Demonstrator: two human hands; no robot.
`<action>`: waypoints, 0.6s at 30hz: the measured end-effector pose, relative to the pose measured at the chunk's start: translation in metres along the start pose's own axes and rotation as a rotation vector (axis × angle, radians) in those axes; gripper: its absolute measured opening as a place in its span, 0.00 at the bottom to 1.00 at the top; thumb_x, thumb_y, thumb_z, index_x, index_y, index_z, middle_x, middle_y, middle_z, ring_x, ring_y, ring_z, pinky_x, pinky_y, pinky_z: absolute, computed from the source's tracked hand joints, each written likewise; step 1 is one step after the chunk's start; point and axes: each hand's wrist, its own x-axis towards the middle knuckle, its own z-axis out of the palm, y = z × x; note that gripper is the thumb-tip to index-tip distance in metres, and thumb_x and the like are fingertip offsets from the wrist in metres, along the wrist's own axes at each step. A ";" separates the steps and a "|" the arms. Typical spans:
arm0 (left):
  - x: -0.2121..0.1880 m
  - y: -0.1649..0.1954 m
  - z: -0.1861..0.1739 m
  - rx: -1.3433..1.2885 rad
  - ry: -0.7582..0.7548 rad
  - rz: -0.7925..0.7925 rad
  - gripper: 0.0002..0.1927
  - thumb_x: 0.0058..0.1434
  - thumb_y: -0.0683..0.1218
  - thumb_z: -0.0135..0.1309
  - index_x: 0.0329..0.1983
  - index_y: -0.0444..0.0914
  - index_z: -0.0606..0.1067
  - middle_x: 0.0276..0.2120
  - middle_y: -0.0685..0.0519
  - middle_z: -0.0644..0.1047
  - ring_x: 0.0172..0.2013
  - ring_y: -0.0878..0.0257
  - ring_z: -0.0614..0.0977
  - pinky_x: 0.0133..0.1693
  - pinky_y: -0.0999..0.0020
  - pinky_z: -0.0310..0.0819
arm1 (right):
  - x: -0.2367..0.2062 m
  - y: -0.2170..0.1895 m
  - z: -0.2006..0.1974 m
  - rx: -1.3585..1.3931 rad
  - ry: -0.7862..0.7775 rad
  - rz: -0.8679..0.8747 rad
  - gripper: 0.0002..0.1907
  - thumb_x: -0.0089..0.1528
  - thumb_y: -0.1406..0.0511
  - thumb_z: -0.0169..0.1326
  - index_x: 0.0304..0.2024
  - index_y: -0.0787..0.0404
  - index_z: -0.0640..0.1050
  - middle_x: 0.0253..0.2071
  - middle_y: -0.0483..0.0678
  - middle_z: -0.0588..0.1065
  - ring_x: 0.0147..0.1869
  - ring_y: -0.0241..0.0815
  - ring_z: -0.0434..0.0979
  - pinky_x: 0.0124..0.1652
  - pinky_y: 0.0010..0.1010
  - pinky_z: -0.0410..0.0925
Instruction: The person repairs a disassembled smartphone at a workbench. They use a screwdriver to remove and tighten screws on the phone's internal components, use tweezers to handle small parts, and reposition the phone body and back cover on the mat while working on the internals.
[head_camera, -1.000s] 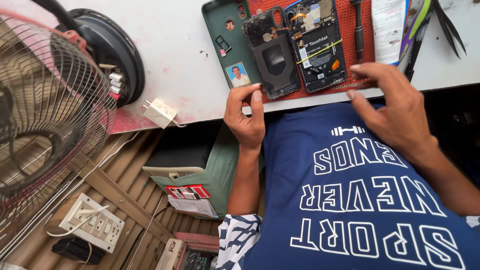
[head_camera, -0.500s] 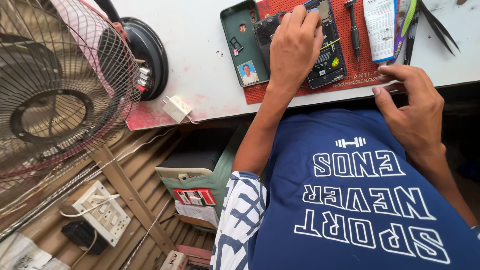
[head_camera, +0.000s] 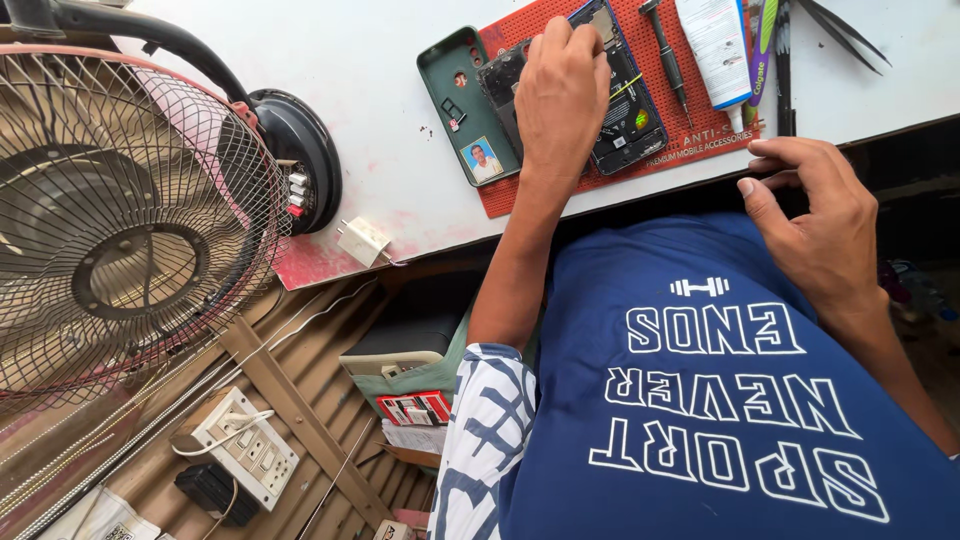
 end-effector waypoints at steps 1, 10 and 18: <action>0.003 0.000 -0.002 -0.017 -0.018 -0.012 0.06 0.59 0.43 0.60 0.34 0.38 0.74 0.37 0.52 0.72 0.42 0.55 0.79 0.41 0.58 0.75 | 0.000 0.002 0.000 -0.004 -0.001 -0.001 0.14 0.72 0.73 0.59 0.59 0.69 0.74 0.55 0.57 0.75 0.51 0.44 0.82 0.50 0.29 0.75; 0.037 -0.001 -0.014 -0.097 -0.101 -0.009 0.07 0.53 0.42 0.60 0.29 0.36 0.73 0.37 0.48 0.77 0.41 0.49 0.80 0.42 0.52 0.75 | 0.001 0.007 -0.003 -0.018 -0.018 -0.008 0.14 0.72 0.71 0.59 0.59 0.68 0.74 0.54 0.57 0.76 0.51 0.43 0.82 0.51 0.30 0.76; 0.057 -0.002 -0.029 -0.132 -0.221 -0.030 0.07 0.51 0.42 0.59 0.29 0.36 0.73 0.34 0.46 0.78 0.39 0.47 0.81 0.40 0.50 0.74 | 0.000 0.002 0.001 0.002 -0.005 -0.003 0.14 0.71 0.71 0.59 0.59 0.68 0.75 0.55 0.56 0.75 0.50 0.43 0.81 0.53 0.32 0.75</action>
